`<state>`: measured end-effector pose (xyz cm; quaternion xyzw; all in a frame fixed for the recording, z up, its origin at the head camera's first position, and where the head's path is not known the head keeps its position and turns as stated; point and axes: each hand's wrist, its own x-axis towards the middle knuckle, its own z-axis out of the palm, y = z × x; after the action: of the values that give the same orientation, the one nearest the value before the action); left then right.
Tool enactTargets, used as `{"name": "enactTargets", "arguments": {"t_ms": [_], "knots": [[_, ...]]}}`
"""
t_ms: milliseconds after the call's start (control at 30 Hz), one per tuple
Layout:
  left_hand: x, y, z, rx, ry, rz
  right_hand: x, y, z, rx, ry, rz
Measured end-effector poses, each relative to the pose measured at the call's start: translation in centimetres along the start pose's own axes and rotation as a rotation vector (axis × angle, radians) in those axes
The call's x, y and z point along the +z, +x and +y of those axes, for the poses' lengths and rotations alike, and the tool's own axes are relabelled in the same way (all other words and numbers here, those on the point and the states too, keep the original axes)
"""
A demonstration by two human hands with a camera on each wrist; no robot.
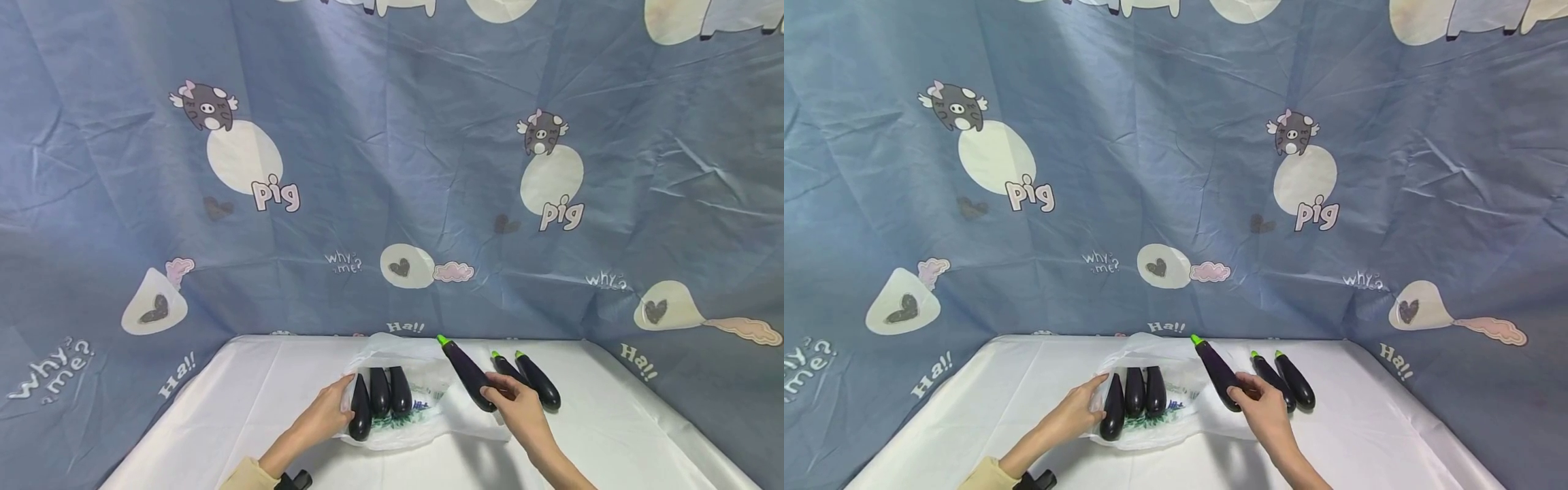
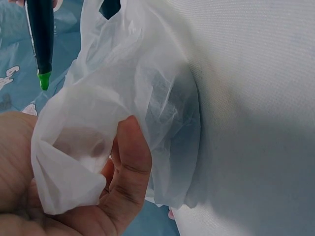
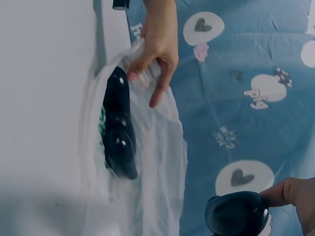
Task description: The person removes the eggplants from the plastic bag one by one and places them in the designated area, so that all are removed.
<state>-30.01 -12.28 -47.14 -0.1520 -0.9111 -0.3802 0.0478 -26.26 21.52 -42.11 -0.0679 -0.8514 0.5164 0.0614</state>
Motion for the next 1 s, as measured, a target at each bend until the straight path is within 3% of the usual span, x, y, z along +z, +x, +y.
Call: {"name": "enactTargets", "arguments": {"t_ms": [700,1000], "knots": [[-0.2,-0.1,0.2,0.008,0.002,-0.002,-3.8,3.7,2.7,0.024,-0.027,0.073],[-0.2,-0.2,0.1,0.01,0.002,-0.001,-5.2,6.0,5.3,0.049,0.015,0.171]]}}
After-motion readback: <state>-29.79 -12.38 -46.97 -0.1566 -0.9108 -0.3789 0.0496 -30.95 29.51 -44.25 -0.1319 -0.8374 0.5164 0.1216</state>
